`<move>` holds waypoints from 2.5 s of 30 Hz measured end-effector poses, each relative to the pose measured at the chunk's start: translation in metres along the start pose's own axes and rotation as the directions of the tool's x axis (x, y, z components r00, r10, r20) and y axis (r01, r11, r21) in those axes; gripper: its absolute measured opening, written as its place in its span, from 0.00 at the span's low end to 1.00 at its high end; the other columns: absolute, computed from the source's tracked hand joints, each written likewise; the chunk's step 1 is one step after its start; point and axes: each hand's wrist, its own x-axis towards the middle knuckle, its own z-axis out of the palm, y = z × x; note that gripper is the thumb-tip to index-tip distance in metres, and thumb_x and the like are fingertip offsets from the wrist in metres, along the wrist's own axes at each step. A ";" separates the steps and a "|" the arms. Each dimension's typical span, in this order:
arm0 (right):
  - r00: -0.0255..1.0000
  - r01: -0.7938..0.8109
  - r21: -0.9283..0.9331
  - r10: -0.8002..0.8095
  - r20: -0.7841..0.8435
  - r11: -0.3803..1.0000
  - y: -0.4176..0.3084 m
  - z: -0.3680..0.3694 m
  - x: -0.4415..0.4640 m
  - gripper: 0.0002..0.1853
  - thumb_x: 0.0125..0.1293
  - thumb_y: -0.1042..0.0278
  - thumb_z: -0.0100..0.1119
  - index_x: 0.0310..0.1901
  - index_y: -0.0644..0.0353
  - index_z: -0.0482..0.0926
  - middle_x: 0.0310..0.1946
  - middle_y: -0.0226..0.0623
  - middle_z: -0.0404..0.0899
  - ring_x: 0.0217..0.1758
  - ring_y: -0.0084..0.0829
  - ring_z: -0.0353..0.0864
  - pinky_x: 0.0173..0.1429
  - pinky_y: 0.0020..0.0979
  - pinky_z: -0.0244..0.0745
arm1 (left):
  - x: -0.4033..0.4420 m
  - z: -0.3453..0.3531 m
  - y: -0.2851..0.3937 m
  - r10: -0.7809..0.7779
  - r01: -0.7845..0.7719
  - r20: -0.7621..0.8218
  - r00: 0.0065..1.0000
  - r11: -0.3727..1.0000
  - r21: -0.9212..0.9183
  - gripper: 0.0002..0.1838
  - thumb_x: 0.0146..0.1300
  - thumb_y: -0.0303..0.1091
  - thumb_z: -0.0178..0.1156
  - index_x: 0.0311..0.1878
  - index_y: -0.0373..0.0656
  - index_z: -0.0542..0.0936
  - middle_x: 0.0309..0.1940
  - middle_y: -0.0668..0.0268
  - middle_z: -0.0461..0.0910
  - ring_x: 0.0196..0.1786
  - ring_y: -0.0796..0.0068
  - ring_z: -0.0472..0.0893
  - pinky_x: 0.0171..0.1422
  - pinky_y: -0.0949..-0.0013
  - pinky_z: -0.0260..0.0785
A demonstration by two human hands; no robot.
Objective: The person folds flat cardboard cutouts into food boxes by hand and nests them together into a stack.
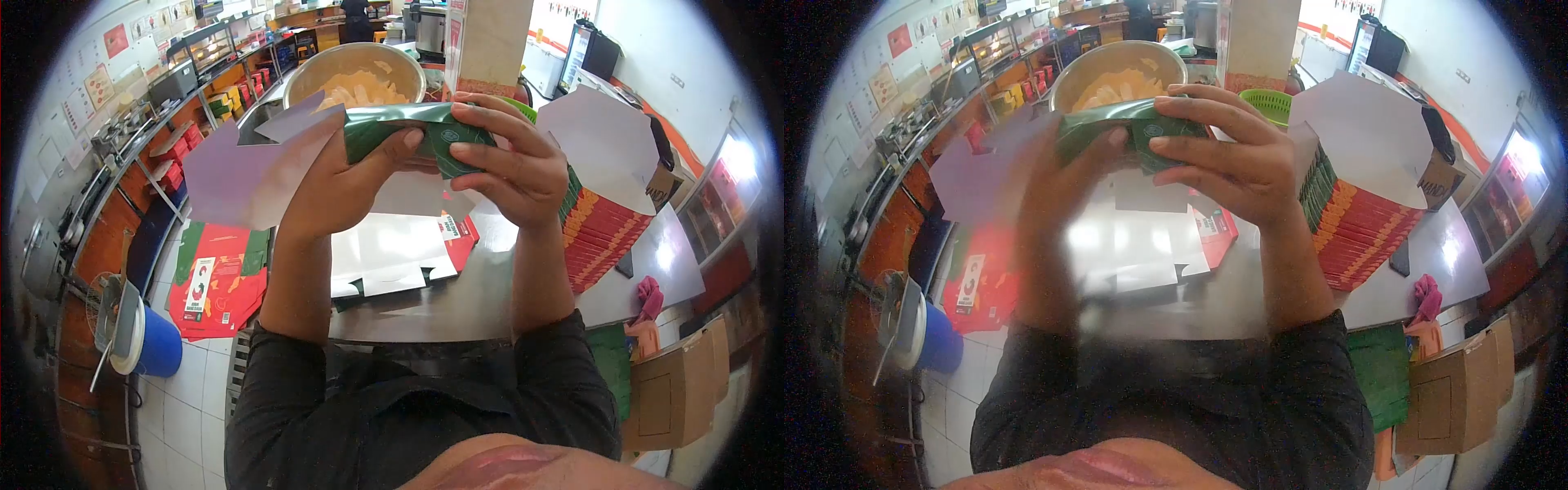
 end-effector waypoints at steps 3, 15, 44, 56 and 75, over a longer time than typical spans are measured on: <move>0.997 -0.070 0.205 0.075 -0.015 0.976 0.011 -0.007 -0.004 0.21 0.48 0.66 0.81 0.46 0.60 0.92 0.56 0.45 0.87 0.64 0.48 0.84 0.67 0.45 0.79 | 0.000 0.004 0.000 0.059 -0.066 0.052 0.997 0.988 0.141 0.16 0.79 0.34 0.59 0.59 0.30 0.80 0.45 0.58 0.87 0.48 0.71 0.87 0.55 0.68 0.81; 0.998 -0.032 -0.046 0.030 -0.051 0.998 -0.004 -0.002 0.002 0.18 0.49 0.62 0.79 0.45 0.53 0.94 0.57 0.42 0.87 0.59 0.42 0.83 0.62 0.40 0.78 | -0.004 0.031 -0.008 -0.001 0.015 0.093 0.996 0.989 -0.145 0.17 0.81 0.30 0.54 0.65 0.29 0.74 0.54 0.56 0.82 0.56 0.68 0.86 0.60 0.65 0.82; 0.750 -0.634 -0.182 0.655 0.092 0.751 -0.017 -0.013 0.007 0.15 0.82 0.61 0.54 0.59 0.62 0.79 0.39 0.38 0.82 0.41 0.29 0.81 0.49 0.31 0.75 | 0.005 -0.018 -0.006 -0.400 0.393 0.480 0.780 0.911 0.121 0.17 0.59 0.27 0.61 0.52 0.31 0.81 0.39 0.70 0.84 0.40 0.83 0.81 0.47 0.74 0.77; 0.817 -0.383 -0.169 0.248 -0.521 0.908 0.023 -0.007 -0.015 0.10 0.80 0.67 0.56 0.52 0.67 0.77 0.41 0.39 0.84 0.38 0.26 0.85 0.45 0.28 0.81 | 0.003 0.004 -0.012 0.335 -0.020 -0.179 0.925 0.515 0.857 0.44 0.49 0.51 0.81 0.66 0.47 0.70 0.47 0.67 0.81 0.62 0.61 0.76 0.69 0.42 0.56; 0.900 -0.388 -0.475 0.212 -0.382 0.790 -0.011 -0.005 0.002 0.13 0.70 0.64 0.73 0.50 0.60 0.83 0.32 0.33 0.85 0.28 0.20 0.80 0.32 0.22 0.73 | 0.030 0.005 -0.048 0.747 -0.408 0.158 0.646 0.163 0.898 0.23 0.58 0.27 0.72 0.53 0.72 0.89 0.72 0.62 0.71 0.78 0.45 0.64 0.80 0.45 0.57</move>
